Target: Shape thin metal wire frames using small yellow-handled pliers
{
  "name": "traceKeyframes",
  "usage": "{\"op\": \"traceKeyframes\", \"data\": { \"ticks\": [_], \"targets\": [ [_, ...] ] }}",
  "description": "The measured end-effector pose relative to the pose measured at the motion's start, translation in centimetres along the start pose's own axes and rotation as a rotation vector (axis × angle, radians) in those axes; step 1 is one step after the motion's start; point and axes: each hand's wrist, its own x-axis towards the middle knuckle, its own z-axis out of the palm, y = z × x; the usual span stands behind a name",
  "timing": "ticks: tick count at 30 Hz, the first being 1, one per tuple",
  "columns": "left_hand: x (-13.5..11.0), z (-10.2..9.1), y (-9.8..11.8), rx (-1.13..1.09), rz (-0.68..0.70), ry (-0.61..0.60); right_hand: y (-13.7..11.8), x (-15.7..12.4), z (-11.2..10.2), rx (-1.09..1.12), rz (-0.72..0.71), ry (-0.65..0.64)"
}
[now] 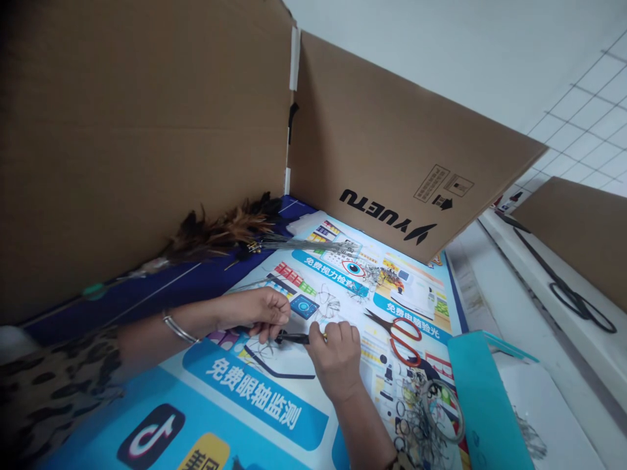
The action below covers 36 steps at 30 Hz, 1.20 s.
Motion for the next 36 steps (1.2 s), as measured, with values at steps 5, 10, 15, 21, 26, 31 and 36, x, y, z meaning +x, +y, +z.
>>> {"op": "traceKeyframes", "data": {
  "ticks": [5,10,15,21,26,31,36],
  "targets": [
    [0.0,0.0,0.0,0.013,0.020,-0.006,-0.1,0.2,-0.1,-0.005,-0.001,-0.009],
    [0.0,0.0,-0.2,0.025,0.011,-0.017,-0.1,0.2,-0.1,-0.017,0.004,0.001],
    [0.1,0.0,-0.3,0.022,0.007,-0.012,-0.2,0.1,0.0,-0.022,0.000,-0.017],
    [0.1,0.1,-0.2,0.046,0.025,0.027,-0.2,0.2,0.1,-0.047,0.014,-0.033],
    [0.2,0.4,-0.4,0.059,0.015,0.106,-0.4,0.2,0.0,-0.060,0.019,-0.060],
    [0.3,0.7,-0.6,0.080,0.032,0.189,-0.6,0.2,0.0,-0.068,0.025,-0.070],
    [0.3,1.0,-0.3,0.031,0.100,0.231,-0.8,0.3,-0.1,-0.070,0.039,-0.064]
  ]
}}
